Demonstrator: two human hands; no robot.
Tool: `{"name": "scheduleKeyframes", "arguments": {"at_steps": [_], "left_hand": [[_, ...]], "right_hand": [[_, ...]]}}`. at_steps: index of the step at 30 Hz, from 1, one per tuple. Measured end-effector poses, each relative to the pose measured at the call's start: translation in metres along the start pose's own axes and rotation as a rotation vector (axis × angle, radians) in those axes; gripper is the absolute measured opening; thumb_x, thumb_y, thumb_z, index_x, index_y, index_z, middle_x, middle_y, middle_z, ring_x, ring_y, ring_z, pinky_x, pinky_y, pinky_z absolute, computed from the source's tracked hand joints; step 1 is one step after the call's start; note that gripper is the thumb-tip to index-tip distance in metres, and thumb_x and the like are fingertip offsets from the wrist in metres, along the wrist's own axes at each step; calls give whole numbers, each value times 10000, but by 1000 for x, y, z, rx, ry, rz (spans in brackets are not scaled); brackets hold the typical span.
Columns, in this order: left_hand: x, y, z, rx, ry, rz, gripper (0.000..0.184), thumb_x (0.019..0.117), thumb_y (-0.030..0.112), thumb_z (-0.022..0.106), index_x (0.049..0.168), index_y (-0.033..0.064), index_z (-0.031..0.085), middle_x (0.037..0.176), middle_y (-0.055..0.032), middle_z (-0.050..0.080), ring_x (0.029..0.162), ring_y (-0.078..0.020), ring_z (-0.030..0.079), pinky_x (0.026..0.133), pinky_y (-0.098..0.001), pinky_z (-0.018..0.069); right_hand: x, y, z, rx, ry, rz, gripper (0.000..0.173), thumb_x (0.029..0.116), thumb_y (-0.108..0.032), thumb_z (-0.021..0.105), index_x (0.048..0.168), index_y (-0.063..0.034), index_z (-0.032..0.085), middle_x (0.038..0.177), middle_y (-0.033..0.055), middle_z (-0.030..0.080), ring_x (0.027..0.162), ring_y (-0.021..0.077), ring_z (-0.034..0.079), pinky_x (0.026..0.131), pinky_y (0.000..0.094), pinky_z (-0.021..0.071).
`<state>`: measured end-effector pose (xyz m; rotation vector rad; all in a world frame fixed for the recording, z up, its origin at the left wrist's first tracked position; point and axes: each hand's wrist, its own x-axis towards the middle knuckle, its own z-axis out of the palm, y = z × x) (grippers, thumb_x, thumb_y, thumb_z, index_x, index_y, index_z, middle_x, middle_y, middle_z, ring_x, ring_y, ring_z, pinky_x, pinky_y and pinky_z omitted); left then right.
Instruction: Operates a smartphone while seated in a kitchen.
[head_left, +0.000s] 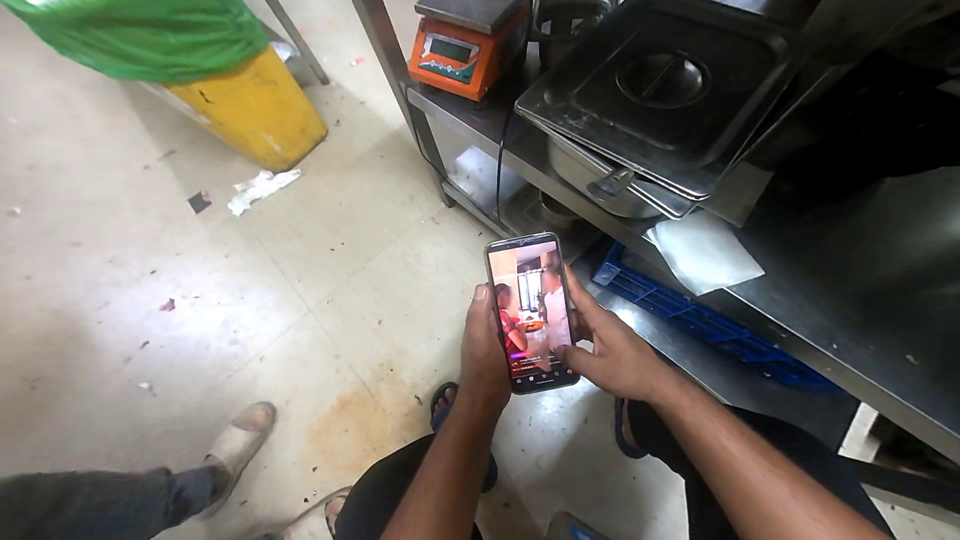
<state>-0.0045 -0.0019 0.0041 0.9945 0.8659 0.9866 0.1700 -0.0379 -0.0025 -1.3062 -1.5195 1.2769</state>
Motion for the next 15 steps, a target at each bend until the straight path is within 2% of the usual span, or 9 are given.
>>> {"name": "scheduleKeyframes", "arguments": {"at_steps": [4, 10, 15], "left_hand": [[0, 0, 0, -6, 1, 12, 636, 1024, 668, 192, 1328, 241, 551, 1116, 16, 687, 948, -82, 687, 757, -311, 596], [0, 1, -1, 2, 2, -7, 645, 1015, 688, 198, 1342, 255, 548, 1133, 23, 687, 959, -84, 688, 765, -318, 597], [0, 0, -1, 10, 0, -5, 651, 1022, 676, 180, 1355, 249, 541, 1150, 17, 685, 974, -90, 686, 777, -327, 597]], "right_hand": [[0, 0, 0, 6, 1, 1, 991, 836, -80, 623, 1651, -169, 66, 1069, 8, 716, 887, 55, 700, 802, 266, 591], [0, 0, 0, 4, 1, 12, 998, 834, -82, 628, 1653, -187, 67, 1042, 7, 718, 863, 62, 702, 789, 273, 593], [0, 1, 0, -5, 1, -3, 994, 829, -84, 617, 1651, -164, 64, 1042, 4, 718, 864, 50, 699, 783, 263, 591]]}}
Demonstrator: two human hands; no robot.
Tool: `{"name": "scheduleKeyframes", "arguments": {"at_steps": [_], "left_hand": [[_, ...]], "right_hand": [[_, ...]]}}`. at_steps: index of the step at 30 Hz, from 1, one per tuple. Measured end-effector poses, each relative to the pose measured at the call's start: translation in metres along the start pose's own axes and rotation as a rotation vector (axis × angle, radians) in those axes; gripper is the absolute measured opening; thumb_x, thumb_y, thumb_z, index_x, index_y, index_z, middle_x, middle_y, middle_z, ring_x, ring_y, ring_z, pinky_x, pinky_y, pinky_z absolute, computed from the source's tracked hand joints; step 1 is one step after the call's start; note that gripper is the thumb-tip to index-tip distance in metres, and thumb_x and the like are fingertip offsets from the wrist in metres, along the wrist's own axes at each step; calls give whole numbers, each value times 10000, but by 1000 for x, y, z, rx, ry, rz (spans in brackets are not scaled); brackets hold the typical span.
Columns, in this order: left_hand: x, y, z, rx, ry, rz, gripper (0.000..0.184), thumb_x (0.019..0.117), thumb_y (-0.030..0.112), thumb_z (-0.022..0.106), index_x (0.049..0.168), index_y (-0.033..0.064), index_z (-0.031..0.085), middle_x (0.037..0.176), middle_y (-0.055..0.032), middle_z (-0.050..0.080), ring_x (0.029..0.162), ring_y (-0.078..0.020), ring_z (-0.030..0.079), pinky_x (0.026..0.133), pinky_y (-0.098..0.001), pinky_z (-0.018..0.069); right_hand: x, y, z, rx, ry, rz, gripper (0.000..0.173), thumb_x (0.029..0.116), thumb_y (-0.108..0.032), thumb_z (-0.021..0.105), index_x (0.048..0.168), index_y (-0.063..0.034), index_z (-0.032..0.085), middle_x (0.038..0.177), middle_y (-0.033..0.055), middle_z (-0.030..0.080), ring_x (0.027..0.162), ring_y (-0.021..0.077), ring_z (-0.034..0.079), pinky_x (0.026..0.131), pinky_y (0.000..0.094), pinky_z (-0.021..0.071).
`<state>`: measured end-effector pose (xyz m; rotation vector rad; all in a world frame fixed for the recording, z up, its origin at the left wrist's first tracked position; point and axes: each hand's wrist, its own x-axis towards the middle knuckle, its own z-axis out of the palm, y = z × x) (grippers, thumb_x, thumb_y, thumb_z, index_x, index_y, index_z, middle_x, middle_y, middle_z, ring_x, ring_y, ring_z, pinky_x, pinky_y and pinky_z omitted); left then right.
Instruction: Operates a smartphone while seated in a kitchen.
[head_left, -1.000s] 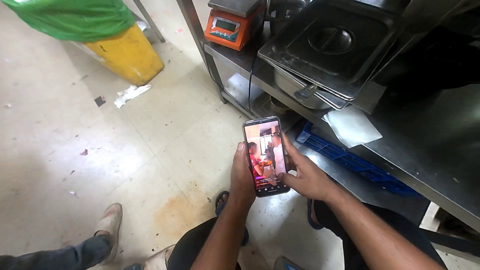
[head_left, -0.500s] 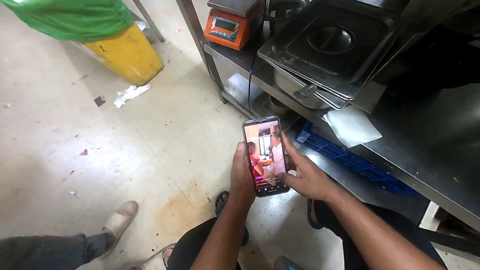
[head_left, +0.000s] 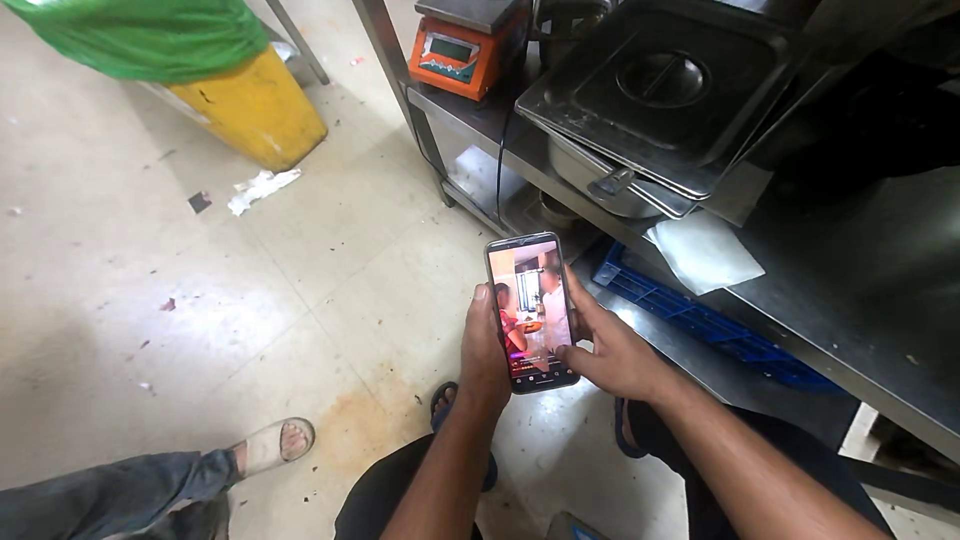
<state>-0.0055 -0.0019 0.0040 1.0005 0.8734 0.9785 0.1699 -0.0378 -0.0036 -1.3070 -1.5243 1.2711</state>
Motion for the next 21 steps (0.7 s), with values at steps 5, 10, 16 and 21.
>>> {"name": "scheduleKeyframes", "arguments": {"at_steps": [5, 10, 16, 21], "left_hand": [[0, 1, 1, 9, 9, -5, 659, 1028, 663, 156, 1352, 242, 545, 1139, 13, 688, 968, -90, 688, 776, -327, 599], [0, 0, 0, -3, 6, 6, 655, 1017, 689, 194, 1337, 242, 549, 1122, 10, 689, 948, -89, 691, 755, -322, 600], [0, -1, 0, 3, 19, -10, 646, 1010, 697, 198, 1324, 251, 544, 1111, 16, 683, 931, -79, 686, 740, -307, 593], [3, 1, 4, -51, 43, -5, 592, 1039, 613, 193, 1313, 205, 523, 1120, 24, 681, 982, -71, 677, 815, -301, 588]], "right_hand": [[0, 0, 0, 2, 2, -8, 994, 832, -81, 623, 1649, -154, 63, 1065, 12, 713, 882, 53, 698, 797, 267, 590], [0, 0, 0, 12, -3, 9, 1000, 831, -81, 621, 1652, -177, 58, 1065, 7, 714, 887, 60, 701, 800, 273, 593], [1, 1, 0, 26, -1, 2, 994, 833, -79, 616, 1653, -173, 61, 1049, 8, 713, 865, 59, 698, 785, 269, 591], [1, 1, 0, 21, 2, 9, 990, 840, -88, 622, 1654, -190, 67, 1066, 17, 711, 878, 71, 702, 800, 282, 595]]}}
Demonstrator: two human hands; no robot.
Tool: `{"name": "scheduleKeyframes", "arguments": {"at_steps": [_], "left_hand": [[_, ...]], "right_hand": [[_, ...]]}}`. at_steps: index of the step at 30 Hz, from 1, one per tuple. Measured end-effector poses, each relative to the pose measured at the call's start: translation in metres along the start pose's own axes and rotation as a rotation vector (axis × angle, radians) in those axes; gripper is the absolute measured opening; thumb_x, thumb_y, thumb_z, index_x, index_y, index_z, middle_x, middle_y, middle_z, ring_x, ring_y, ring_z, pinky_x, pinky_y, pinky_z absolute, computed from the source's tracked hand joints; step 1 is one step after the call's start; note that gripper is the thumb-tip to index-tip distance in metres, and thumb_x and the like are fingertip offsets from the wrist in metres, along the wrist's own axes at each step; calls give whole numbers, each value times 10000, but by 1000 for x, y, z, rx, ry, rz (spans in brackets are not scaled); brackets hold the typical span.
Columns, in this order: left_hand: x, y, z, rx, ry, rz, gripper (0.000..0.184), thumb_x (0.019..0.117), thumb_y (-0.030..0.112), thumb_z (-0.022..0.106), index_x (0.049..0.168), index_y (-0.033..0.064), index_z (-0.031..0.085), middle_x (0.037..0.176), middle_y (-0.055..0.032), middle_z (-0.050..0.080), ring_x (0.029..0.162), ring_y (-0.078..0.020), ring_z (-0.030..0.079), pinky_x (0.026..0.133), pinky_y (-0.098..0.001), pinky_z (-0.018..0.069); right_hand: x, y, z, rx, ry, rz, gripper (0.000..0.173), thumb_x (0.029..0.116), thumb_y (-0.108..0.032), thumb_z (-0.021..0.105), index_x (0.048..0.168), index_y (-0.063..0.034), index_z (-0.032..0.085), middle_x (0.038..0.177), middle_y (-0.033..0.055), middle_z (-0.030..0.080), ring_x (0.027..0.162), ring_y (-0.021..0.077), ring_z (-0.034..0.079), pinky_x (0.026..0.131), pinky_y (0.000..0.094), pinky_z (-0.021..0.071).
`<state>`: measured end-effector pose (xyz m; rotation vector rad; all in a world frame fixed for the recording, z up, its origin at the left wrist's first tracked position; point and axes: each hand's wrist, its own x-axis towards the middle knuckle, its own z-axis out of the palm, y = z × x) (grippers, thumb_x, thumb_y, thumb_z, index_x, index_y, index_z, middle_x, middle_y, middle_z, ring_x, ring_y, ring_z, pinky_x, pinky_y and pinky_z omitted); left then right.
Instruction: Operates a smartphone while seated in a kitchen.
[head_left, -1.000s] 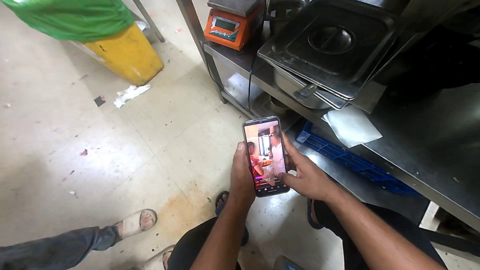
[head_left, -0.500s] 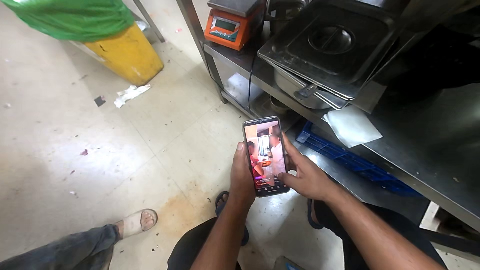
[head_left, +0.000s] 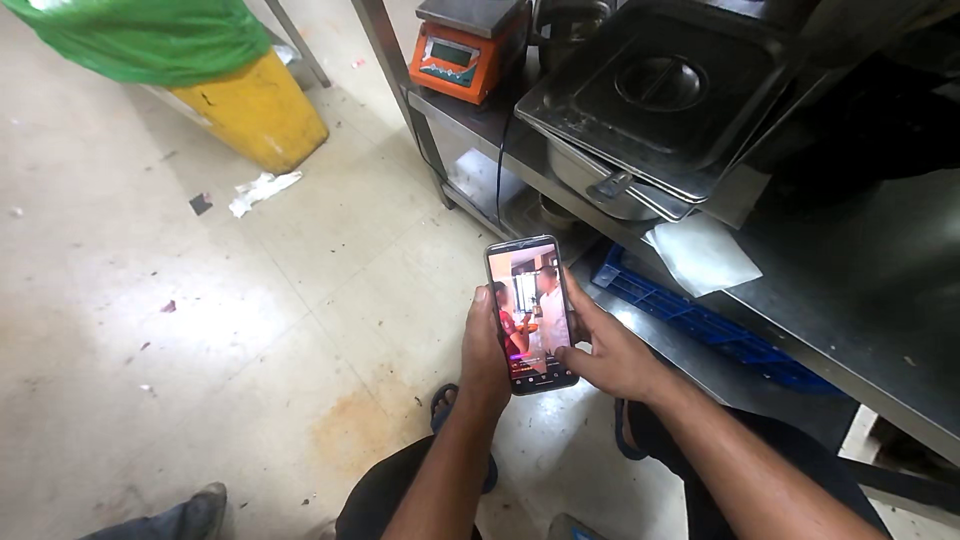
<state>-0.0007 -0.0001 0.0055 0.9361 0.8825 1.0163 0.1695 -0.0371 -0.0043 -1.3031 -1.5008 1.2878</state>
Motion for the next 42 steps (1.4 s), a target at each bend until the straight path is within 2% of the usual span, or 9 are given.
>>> {"name": "scheduleKeyframes", "arguments": {"at_steps": [2, 4, 6, 11, 14, 16, 27, 42], "left_hand": [[0, 1, 0, -7, -3, -2, 607, 1040, 611, 197, 1352, 199, 514, 1153, 20, 680, 1015, -77, 673, 845, -309, 584], [-1, -1, -3, 33, -36, 2, 651, 1019, 683, 200, 1368, 240, 525, 1163, 20, 678, 994, -77, 679, 798, -310, 590], [-2, -3, -5, 42, -46, 2, 653, 1012, 696, 203, 1357, 252, 535, 1157, 16, 681, 981, -85, 683, 775, -319, 594], [1, 1, 3, -34, 4, 0, 585, 1048, 590, 181, 1294, 192, 532, 1071, 22, 701, 947, -79, 694, 802, -304, 600], [-1, -1, -3, 18, -51, 1, 653, 1021, 682, 196, 1365, 242, 534, 1151, 19, 692, 980, -86, 691, 795, -324, 598], [-2, -1, -4, 35, -64, 3, 660, 1016, 692, 194, 1387, 257, 524, 1179, 21, 689, 997, -88, 690, 802, -331, 599], [-3, 0, -5, 15, -88, 13, 663, 1010, 698, 217, 1406, 259, 517, 1193, 13, 689, 1010, -100, 691, 803, -341, 600], [-2, 1, -3, 46, -68, 5, 675, 1018, 685, 172, 1410, 250, 510, 1211, 19, 681, 1032, -94, 684, 822, -337, 595]], "right_hand": [[0, -1, 0, -2, 5, 8, 991, 840, -89, 625, 1654, -191, 68, 1071, 14, 710, 887, 63, 700, 807, 276, 591], [0, 0, 0, 4, 6, 4, 994, 838, -83, 624, 1654, -186, 67, 1069, 12, 712, 886, 60, 700, 808, 270, 591], [-1, 0, 0, -1, 4, 1, 992, 841, -76, 626, 1653, -179, 65, 1057, 13, 712, 874, 59, 698, 801, 265, 588], [0, 0, 0, -7, -3, -3, 993, 837, -81, 619, 1653, -186, 63, 1061, 17, 716, 874, 68, 704, 794, 277, 595], [-1, -1, 0, -6, -2, -2, 992, 840, -67, 623, 1652, -181, 65, 1070, 11, 719, 878, 58, 704, 790, 264, 595], [-1, -1, 0, -10, -4, -3, 990, 841, -65, 623, 1651, -175, 66, 1074, 9, 721, 889, 55, 706, 810, 263, 593], [-1, 0, 0, -2, -2, -14, 999, 832, -67, 617, 1653, -174, 57, 1095, 12, 712, 899, 55, 699, 807, 269, 590], [-1, 1, -1, -30, -1, -19, 991, 836, -99, 624, 1652, -169, 65, 1073, 20, 712, 894, 69, 701, 805, 285, 592]]}}
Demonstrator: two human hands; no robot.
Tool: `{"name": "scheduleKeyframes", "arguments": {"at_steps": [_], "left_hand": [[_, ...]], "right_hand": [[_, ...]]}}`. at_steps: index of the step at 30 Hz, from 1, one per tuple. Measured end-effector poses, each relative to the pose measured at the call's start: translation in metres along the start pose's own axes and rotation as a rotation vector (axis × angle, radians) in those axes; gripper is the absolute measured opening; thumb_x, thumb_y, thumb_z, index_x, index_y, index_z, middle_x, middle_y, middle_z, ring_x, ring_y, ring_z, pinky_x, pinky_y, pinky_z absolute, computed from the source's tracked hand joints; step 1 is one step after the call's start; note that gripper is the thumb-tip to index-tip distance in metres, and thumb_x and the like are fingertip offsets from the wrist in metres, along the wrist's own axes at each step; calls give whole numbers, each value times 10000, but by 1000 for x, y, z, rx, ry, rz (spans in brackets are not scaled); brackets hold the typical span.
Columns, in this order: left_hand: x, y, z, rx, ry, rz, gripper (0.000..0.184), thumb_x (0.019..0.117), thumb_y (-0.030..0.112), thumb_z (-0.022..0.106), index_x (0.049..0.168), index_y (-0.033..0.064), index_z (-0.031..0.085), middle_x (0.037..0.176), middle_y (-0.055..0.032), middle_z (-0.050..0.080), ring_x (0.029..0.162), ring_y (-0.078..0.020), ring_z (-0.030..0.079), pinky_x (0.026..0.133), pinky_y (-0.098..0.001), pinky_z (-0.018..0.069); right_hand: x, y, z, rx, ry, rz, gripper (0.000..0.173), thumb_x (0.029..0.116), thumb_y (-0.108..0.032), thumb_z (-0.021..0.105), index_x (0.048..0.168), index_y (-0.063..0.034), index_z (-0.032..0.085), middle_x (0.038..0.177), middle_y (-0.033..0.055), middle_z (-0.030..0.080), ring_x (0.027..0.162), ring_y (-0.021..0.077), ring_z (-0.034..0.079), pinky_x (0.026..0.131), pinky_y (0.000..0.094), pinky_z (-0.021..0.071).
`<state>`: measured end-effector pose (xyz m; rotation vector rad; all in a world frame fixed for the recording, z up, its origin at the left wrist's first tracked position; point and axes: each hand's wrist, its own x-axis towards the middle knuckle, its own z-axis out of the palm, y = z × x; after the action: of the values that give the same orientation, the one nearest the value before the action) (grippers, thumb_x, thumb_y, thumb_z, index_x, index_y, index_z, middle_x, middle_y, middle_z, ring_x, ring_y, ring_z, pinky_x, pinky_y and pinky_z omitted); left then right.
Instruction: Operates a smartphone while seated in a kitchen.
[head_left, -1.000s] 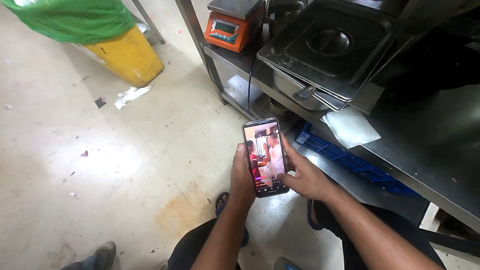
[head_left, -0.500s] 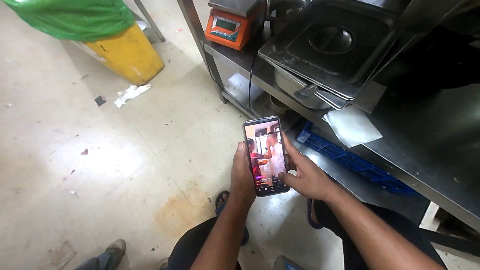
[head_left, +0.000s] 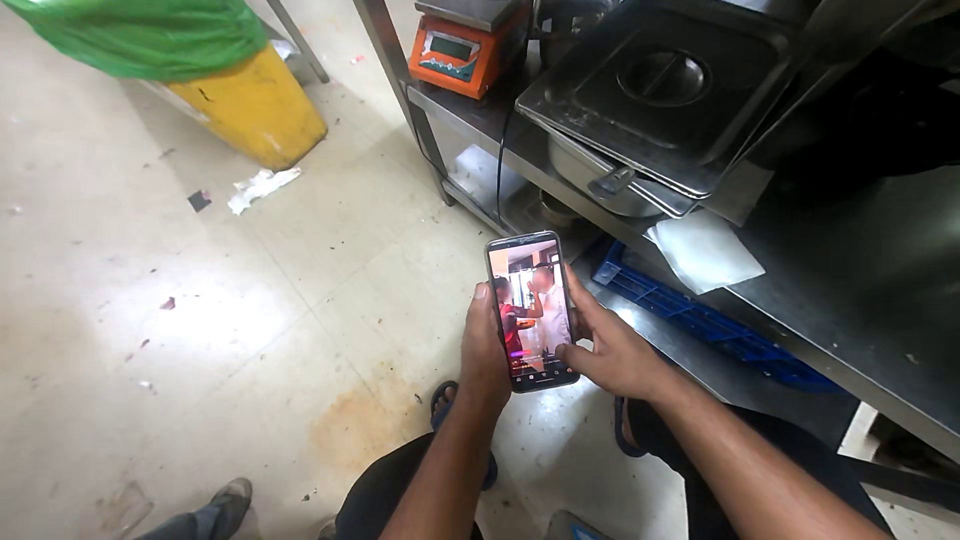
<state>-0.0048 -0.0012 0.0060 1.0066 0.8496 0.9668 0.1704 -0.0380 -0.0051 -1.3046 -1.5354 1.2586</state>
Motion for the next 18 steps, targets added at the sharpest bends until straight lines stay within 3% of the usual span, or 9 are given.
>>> {"name": "scheduleKeyframes", "arguments": {"at_steps": [18], "left_hand": [[0, 0, 0, 11, 13, 9, 648, 1028, 666, 167, 1358, 249, 537, 1152, 19, 688, 979, -85, 688, 778, -321, 597]], "right_hand": [[0, -1, 0, 8, -1, 12, 991, 840, -83, 626, 1652, -173, 66, 1070, 18, 714, 883, 67, 702, 802, 277, 594]]}}
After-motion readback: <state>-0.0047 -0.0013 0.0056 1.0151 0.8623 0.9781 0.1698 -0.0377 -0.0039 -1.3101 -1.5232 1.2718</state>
